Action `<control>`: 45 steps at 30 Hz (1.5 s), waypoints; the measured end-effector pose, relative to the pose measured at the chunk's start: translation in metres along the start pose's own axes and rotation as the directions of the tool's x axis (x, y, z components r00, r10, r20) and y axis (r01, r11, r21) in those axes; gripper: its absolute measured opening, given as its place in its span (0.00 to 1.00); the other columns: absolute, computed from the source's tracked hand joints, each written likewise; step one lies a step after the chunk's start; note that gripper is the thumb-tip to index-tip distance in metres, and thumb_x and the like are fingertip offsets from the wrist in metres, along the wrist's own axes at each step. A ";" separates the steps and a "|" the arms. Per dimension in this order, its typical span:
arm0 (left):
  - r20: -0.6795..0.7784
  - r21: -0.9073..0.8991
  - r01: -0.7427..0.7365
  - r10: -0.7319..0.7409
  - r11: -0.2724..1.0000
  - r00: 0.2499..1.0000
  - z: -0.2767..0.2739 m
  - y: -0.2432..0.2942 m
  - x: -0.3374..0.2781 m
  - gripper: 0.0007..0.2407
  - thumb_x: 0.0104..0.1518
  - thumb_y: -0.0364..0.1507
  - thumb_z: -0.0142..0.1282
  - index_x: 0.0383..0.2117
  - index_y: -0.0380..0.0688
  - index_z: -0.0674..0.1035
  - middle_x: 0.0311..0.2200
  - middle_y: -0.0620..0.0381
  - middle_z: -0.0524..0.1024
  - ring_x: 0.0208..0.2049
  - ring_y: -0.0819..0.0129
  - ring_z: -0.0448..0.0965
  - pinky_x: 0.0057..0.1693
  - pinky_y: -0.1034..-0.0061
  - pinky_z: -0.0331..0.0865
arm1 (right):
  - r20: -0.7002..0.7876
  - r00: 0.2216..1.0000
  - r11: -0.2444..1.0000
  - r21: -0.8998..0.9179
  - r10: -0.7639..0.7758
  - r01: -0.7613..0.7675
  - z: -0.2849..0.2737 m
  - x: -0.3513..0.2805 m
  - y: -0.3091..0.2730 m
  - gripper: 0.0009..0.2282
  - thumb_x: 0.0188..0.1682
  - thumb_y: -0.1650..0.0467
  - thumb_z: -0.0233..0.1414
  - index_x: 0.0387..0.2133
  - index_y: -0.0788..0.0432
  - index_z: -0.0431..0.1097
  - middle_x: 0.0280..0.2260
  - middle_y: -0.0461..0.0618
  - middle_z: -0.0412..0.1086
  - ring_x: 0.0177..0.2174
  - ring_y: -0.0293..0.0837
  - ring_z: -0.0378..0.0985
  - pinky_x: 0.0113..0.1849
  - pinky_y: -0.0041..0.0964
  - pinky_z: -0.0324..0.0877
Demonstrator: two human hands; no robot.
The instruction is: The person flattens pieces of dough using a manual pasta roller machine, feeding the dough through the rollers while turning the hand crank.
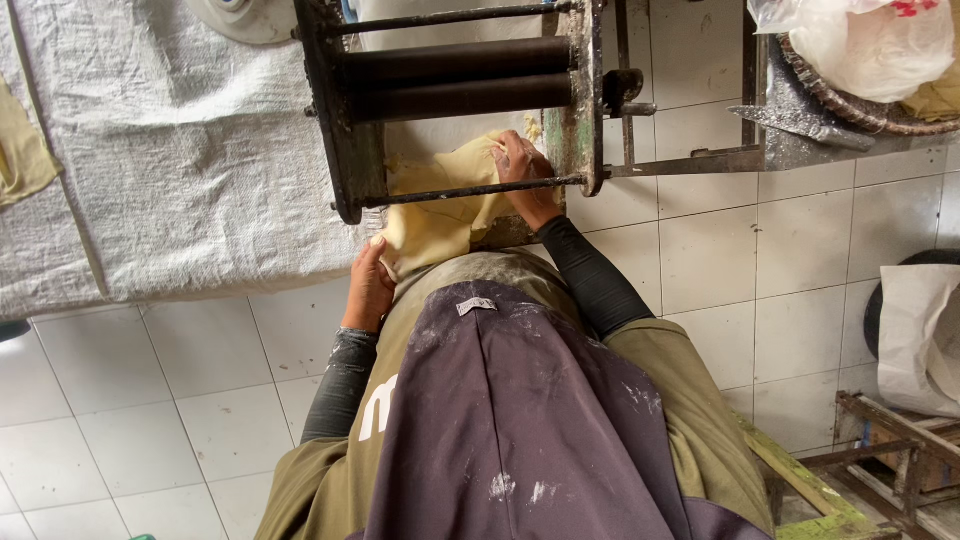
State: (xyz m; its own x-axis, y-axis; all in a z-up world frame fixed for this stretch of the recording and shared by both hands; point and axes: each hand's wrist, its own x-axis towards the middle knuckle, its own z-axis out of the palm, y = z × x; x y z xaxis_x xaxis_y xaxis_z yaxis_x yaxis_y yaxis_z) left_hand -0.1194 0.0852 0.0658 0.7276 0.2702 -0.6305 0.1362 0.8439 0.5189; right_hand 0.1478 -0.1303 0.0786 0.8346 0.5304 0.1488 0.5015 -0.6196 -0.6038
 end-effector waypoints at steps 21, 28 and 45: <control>0.625 0.773 -0.604 -0.067 0.193 0.778 0.179 0.076 -0.084 0.10 0.62 0.31 0.58 0.47 0.47 0.80 0.40 0.53 0.84 0.36 0.65 0.87 0.43 0.71 0.79 | 0.344 0.792 0.757 0.618 -0.503 0.212 -0.098 -0.077 -0.063 0.33 0.45 0.54 0.62 0.61 0.57 0.62 0.62 0.54 0.62 0.65 0.51 0.58 0.63 0.59 0.56; 0.822 0.561 -0.814 0.018 0.149 0.569 0.201 0.079 -0.094 0.10 0.62 0.29 0.61 0.48 0.45 0.79 0.42 0.53 0.83 0.37 0.64 0.86 0.42 0.73 0.78 | 0.200 0.915 0.706 0.699 -0.351 0.118 -0.149 -0.084 -0.069 0.12 0.49 0.68 0.63 0.43 0.55 0.70 0.45 0.46 0.75 0.49 0.43 0.78 0.54 0.43 0.73; 0.885 0.145 -0.601 0.169 0.786 0.434 0.233 0.043 -0.007 0.20 0.71 0.37 0.51 0.62 0.37 0.66 0.42 0.43 0.76 0.41 0.57 0.81 0.51 0.69 0.78 | 0.073 0.563 0.496 0.577 -0.823 0.650 -0.274 0.007 -0.200 0.05 0.62 0.70 0.49 0.48 0.56 0.67 0.48 0.55 0.72 0.45 0.44 0.79 0.46 0.34 0.80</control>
State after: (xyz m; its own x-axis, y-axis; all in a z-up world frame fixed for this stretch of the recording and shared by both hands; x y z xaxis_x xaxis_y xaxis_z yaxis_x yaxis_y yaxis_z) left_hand 0.0381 0.0118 0.2265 0.9339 -0.1498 0.3246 -0.2328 0.4343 0.8702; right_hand 0.1164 -0.1613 0.4150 0.0407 0.8510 0.5236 0.6592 0.3709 -0.6541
